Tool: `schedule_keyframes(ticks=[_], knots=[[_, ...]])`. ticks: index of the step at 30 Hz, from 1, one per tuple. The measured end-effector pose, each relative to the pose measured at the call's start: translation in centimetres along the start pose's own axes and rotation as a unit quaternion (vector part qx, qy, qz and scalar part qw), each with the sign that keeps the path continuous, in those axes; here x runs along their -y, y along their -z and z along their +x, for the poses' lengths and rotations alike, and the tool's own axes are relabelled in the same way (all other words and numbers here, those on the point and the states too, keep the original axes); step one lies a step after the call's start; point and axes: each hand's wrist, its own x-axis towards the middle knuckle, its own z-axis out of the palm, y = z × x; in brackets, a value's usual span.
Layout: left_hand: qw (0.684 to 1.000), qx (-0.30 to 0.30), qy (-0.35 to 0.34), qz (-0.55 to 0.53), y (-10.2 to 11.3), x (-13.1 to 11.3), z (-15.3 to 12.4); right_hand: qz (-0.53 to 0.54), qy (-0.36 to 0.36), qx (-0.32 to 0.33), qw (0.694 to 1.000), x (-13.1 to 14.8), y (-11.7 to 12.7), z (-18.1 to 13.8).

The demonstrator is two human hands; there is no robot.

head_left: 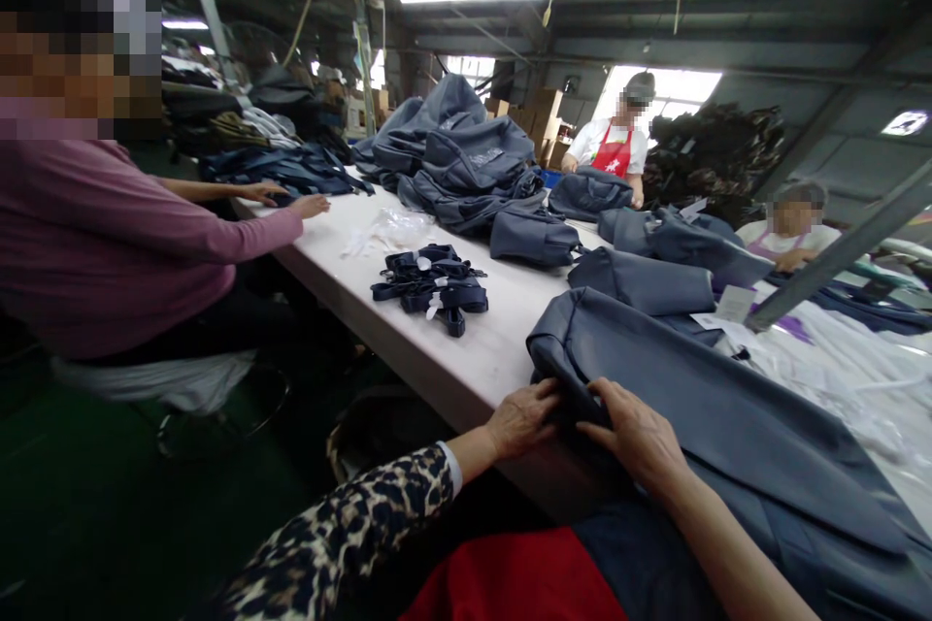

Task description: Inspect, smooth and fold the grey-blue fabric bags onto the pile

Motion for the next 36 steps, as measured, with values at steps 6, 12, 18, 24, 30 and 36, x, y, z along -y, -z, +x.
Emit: schedule_keyframes(ticks=[6,12,18,24,30,36], knots=[[0.979,-0.067,0.107,-0.162,-0.8,-0.5,-0.1,-0.051,0.074,0.087,0.992,1.3,-1.6,0.2],[0.901,-0.137,0.229,-0.341,0.1,0.0,1.0,-0.049,0.075,0.135,0.987,1.2,-1.6,0.4],[0.836,-0.127,0.317,-0.430,0.7,2.1,3.0,-0.010,0.062,0.149,0.987,0.7,-1.6,0.5],[0.788,-0.161,0.389,-0.450,1.7,4.7,3.6,-0.025,0.067,0.165,0.984,0.0,-3.2,1.4],[0.787,-0.055,0.395,-0.471,2.1,5.8,4.0,0.013,0.059,0.175,0.983,-0.4,-3.5,1.9],[0.794,-0.059,0.345,-0.497,2.5,6.0,4.5,0.047,0.056,0.172,0.982,-0.7,-2.7,1.5]])
